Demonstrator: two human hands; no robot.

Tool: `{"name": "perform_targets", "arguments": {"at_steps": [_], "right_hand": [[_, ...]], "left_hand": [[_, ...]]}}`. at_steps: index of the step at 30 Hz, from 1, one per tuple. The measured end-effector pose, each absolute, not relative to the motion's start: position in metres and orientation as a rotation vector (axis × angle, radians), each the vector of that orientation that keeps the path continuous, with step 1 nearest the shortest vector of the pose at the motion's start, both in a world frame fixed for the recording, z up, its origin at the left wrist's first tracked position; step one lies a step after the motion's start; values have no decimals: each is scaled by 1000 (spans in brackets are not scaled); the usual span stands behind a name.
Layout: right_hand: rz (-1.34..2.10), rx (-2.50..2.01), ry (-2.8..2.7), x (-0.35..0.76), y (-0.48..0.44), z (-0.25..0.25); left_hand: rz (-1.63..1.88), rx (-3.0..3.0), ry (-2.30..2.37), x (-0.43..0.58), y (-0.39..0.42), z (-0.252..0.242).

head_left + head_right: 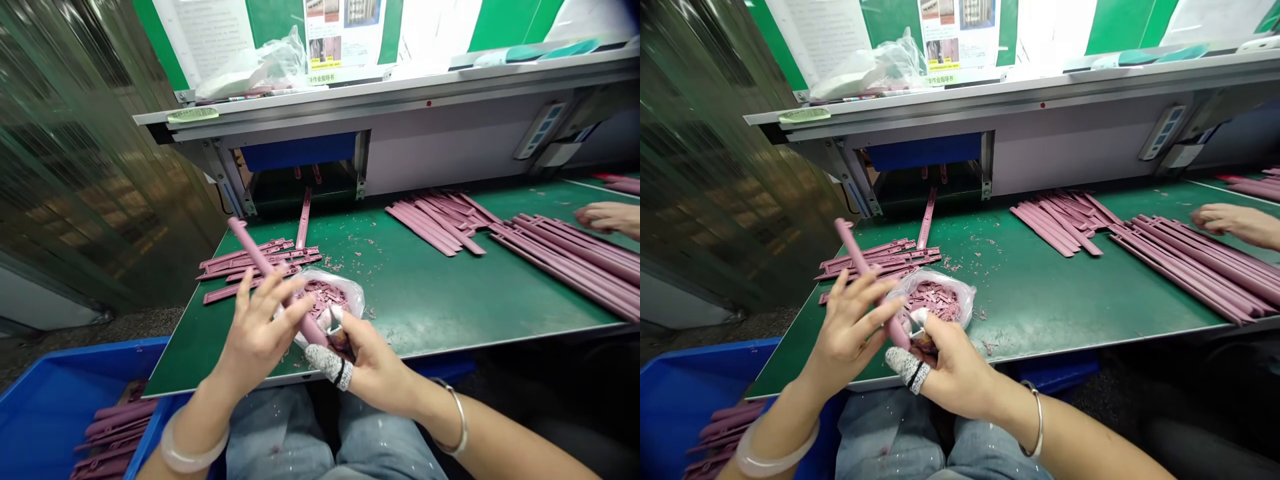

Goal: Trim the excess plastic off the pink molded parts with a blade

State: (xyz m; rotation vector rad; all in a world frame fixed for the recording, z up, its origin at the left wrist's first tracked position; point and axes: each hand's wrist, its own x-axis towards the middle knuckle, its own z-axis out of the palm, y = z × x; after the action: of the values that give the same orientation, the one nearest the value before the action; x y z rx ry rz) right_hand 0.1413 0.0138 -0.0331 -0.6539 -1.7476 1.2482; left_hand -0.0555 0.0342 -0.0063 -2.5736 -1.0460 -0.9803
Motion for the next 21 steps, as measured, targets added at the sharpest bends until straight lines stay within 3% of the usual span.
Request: {"name": "perform_targets", "arguments": {"at_steps": [3, 14, 21], "right_hand": [[1040, -683, -1996, 165, 21, -21], [159, -919, -2538, 175, 30, 1], [8, -886, -2435, 172, 30, -10]], "left_hand": [[-784, -2720, -801, -70, 33, 5], [-651, -2689, -794, -60, 32, 13], [-552, -2748, -929, -58, 22, 14]]}}
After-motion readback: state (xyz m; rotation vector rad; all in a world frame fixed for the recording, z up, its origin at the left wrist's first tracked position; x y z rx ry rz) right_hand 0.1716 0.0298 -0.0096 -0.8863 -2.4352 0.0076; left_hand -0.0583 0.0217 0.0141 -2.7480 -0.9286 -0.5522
